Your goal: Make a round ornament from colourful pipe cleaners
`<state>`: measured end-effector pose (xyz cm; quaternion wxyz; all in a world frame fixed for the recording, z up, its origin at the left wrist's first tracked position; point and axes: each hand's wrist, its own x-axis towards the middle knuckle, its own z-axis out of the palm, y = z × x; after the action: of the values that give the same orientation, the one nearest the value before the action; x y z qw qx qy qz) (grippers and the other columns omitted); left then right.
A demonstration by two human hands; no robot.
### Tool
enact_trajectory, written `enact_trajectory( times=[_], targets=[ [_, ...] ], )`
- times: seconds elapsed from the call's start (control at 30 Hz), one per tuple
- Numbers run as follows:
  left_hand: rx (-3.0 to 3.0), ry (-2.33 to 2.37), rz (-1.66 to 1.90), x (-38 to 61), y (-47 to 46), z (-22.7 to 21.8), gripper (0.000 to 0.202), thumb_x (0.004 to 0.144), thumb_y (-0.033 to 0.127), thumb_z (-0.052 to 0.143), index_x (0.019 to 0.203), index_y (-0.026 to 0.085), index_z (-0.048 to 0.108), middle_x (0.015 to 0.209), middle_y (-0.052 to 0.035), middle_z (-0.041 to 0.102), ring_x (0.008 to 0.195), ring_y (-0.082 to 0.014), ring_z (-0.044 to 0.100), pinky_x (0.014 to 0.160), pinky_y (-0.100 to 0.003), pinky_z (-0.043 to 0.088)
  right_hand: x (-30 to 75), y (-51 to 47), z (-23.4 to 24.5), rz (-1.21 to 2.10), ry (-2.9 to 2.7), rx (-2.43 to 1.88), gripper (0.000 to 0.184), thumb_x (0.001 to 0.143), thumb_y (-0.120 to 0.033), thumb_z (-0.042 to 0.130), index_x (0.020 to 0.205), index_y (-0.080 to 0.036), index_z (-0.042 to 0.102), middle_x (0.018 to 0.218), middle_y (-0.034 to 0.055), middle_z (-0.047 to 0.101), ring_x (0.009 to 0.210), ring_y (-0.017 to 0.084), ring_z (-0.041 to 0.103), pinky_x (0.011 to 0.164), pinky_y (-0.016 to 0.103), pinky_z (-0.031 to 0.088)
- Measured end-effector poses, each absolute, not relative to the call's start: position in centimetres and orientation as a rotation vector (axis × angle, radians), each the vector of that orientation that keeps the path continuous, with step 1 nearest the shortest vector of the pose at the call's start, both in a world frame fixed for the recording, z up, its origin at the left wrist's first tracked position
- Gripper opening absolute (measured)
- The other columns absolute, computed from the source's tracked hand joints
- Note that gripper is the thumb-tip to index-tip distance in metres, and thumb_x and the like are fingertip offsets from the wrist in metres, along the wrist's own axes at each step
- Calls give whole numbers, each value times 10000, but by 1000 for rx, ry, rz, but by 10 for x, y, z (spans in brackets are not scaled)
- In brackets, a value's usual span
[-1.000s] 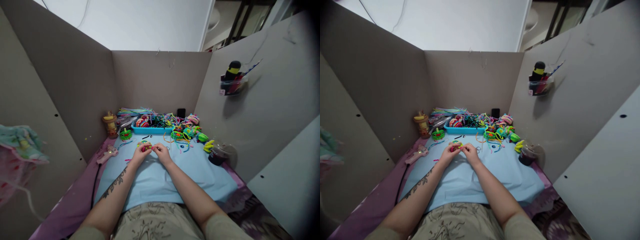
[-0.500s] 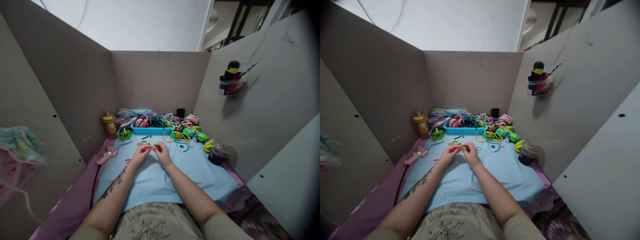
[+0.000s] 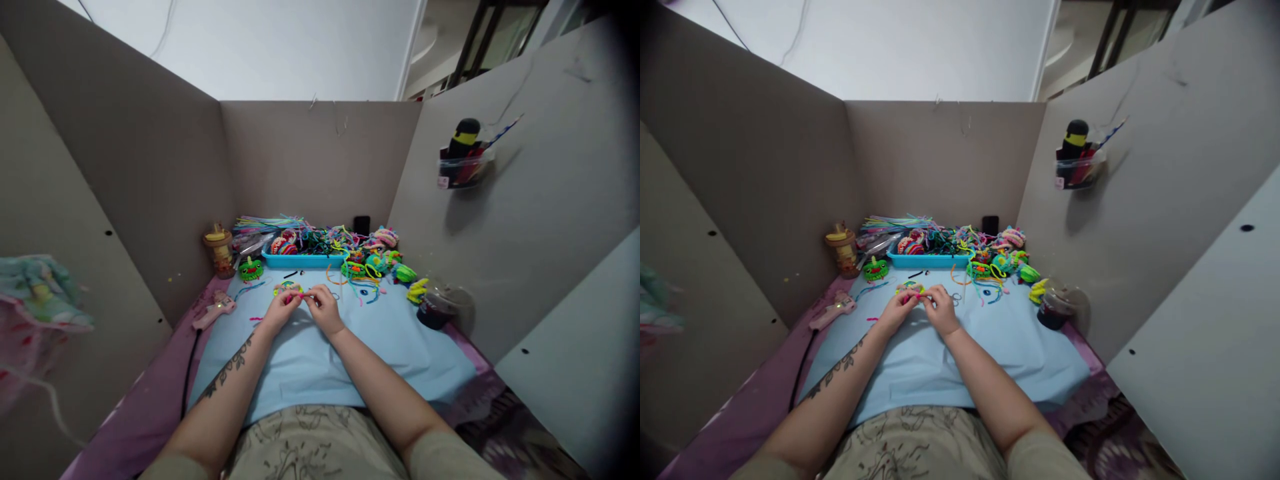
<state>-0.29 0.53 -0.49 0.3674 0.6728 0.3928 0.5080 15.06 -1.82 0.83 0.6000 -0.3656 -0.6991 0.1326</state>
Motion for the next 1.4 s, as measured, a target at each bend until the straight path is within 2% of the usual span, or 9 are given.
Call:
enact_trajectory(
  times=[0.27,0.47,0.6,0.7,0.8,0.9,1.0,1.13,1.4],
  targets=[
    [1941,989,1414,0,3,-1,194,823,331,562,862,178,674,979,-105,663,1042,-233,552,949,-403,381,151,-11,-1,208,-1712,-890,111,853,-201,515,825,-200,622,819,50,577,790,172,554,716,298,453],
    [1998,1087,1454,-4,-2,-3,167,829,252,537,847,171,683,910,-88,657,932,-208,573,887,-387,434,145,-11,0,218,-1766,-895,107,826,-162,509,774,-189,598,763,26,548,756,158,533,693,273,435],
    [2023,1106,1445,-13,-7,0,173,830,255,543,844,178,698,862,-72,651,880,-193,585,837,-356,472,137,-12,5,255,-1801,-869,100,815,-151,503,761,-186,580,750,12,522,718,147,512,675,261,424],
    [2048,1167,1463,-29,-6,3,202,846,249,517,913,191,698,921,-71,647,929,-190,584,856,-341,474,131,-8,8,265,-1800,-912,111,807,-147,491,737,-190,567,749,7,513,699,143,502,667,256,419],
    [2014,1435,1527,-49,3,5,245,859,224,471,983,193,680,999,-78,628,967,-197,579,886,-349,464,128,0,9,243,-1819,-1037,112,790,-139,491,726,-188,569,767,16,527,715,150,508,682,260,414],
    [2047,1599,1309,-62,14,3,307,796,161,518,1077,193,637,1086,-87,600,1017,-218,569,892,-354,461,123,8,10,211,-1916,-1230,110,781,-134,502,733,-183,589,796,33,554,761,163,527,707,266,405],
    [2116,1612,1038,-63,22,1,505,697,178,633,1197,194,559,1173,-100,545,1030,-237,568,871,-343,469,115,12,15,124,-2029,-1408,118,797,-149,503,776,-183,614,854,54,584,808,179,539,707,270,395],
    [2129,1642,880,-59,27,-2,733,613,269,727,1292,195,461,1245,-121,484,1074,-261,548,885,-342,454,102,15,21,-41,-2150,-1550,144,829,-183,487,848,-177,629,940,94,607,852,206,546,690,285,394],
    [2165,1605,900,-57,27,-6,573,684,341,666,1217,207,504,1163,-88,551,1049,-232,554,891,-329,441,94,19,22,-125,-2226,-1590,169,861,-209,459,928,-185,612,1005,97,602,894,215,547,690,291,396]
  ],
)
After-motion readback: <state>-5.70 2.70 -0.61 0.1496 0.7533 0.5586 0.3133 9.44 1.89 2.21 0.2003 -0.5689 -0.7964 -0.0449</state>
